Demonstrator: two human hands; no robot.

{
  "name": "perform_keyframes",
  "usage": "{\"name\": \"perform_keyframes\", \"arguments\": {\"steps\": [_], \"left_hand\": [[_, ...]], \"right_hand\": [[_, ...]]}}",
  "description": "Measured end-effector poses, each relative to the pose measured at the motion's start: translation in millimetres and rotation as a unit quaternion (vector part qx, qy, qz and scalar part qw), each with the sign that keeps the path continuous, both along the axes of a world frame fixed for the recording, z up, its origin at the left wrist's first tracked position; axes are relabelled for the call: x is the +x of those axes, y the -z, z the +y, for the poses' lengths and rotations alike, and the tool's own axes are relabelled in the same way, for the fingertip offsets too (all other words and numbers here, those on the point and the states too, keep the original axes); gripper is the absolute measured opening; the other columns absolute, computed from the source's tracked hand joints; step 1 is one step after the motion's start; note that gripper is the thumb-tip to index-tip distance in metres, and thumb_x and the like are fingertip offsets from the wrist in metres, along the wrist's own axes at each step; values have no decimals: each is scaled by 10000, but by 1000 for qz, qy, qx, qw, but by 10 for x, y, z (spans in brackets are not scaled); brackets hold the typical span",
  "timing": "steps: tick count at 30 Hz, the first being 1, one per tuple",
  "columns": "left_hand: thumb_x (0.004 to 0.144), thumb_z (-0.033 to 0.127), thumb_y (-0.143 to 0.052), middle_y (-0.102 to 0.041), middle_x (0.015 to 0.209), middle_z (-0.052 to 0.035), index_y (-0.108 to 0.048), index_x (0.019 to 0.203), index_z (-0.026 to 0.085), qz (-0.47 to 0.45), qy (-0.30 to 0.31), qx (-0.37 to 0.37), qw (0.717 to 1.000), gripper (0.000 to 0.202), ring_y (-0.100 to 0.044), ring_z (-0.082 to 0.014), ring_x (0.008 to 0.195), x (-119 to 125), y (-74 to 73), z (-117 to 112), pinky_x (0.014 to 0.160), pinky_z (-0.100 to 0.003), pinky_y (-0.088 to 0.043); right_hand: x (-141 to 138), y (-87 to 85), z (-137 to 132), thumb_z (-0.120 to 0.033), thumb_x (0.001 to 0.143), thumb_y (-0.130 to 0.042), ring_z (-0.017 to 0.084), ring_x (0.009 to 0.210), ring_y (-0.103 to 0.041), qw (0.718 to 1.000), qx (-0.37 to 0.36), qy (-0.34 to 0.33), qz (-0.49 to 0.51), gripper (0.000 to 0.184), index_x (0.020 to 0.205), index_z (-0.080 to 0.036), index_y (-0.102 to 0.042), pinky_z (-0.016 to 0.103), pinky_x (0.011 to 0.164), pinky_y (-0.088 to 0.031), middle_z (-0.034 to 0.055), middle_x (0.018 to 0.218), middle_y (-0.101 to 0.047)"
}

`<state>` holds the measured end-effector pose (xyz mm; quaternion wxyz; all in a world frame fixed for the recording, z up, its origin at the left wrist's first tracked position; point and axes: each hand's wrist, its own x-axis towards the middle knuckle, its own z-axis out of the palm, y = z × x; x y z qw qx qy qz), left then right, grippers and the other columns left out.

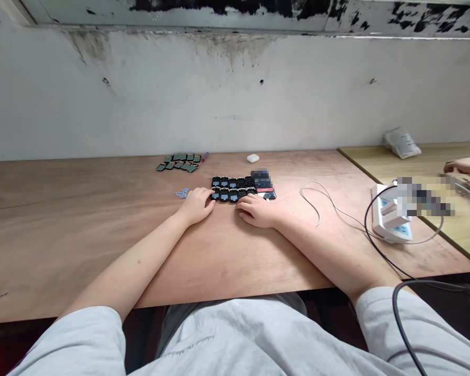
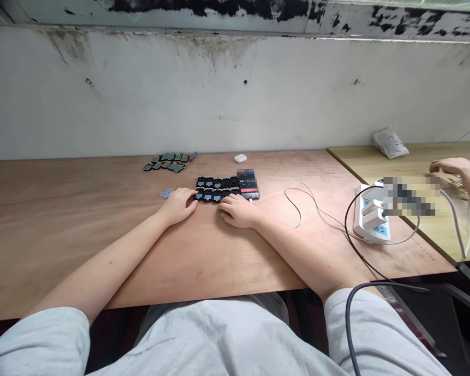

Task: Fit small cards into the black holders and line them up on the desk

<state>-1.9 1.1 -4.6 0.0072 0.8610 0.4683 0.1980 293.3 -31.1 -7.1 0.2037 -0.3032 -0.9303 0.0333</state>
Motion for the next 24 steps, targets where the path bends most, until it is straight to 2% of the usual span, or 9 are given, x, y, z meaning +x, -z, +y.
{"name": "perform_keyframes", "arguments": {"steps": [3,6,9,11,14,17,21,24], "left_hand": [[990,368,-505,-725,1232,-133,-669,1258,181,-2,-28,10,1000,366,-627,-327,1183,16,-3,0,1032,-493,-447],[996,384,-485,-735,1204,-139,-691,1173,187,-24,-117,36,992,335,-623,-342,1169,-25,-18,50,1039,-522,-410],[982,374,-484,-731,1190,-156,-703,1107,192,-42,-202,39,978,311,-603,-363,1166,-184,-39,160,1040,-548,-389],[959,347,-490,-728,1184,-159,-713,1065,201,-46,-235,26,971,287,-589,-375,1168,-336,-47,246,1028,-556,-392],[904,281,-507,-722,1189,-148,-724,1002,216,-51,-256,3,965,247,-575,-378,1195,-540,-47,347,1026,-553,-401],[875,248,-519,-713,1201,-141,-735,984,227,-56,-265,-18,962,243,-563,-384,1233,-630,-36,389,1040,-563,-406],[879,272,-528,-671,1258,-190,-743,1064,205,-41,-294,-15,955,291,-535,-424,1263,-615,-4,393,1043,-619,-403],[895,313,-528,-656,1260,-216,-746,1059,201,-28,-301,-19,953,295,-521,-443,1263,-605,27,406,1039,-647,-394]], "right_hand": [[-1,3,1,-234,1003,-575,283,1115,-582,1000,2,-4,1,239,1205,-207,-700,434,980,-475,120,1239,-700],[-7,12,7,-238,1024,-535,285,1114,-578,1000,17,16,2,222,1158,-212,-711,437,976,-460,120,1242,-694],[-17,23,37,-264,1053,-486,321,1134,-559,993,41,113,9,242,1114,-207,-713,482,990,-433,146,1245,-685],[-24,29,77,-306,1061,-477,363,1186,-530,980,49,191,20,265,1153,-198,-701,529,1018,-414,174,1291,-666],[-32,35,150,-432,1074,-465,417,1304,-464,964,48,261,23,378,1306,-191,-642,595,1076,-375,201,1429,-603],[-40,39,201,-553,1077,-441,438,1403,-408,961,28,276,0,506,1414,-201,-576,636,1126,-324,199,1518,-555],[-50,40,207,-584,1071,-457,429,1436,-394,960,18,279,-20,512,1403,-214,-578,634,1153,-290,187,1466,-601],[-57,33,188,-559,1069,-481,418,1395,-423,960,27,277,-18,460,1336,-206,-606,620,1136,-310,191,1375,-643]]}}
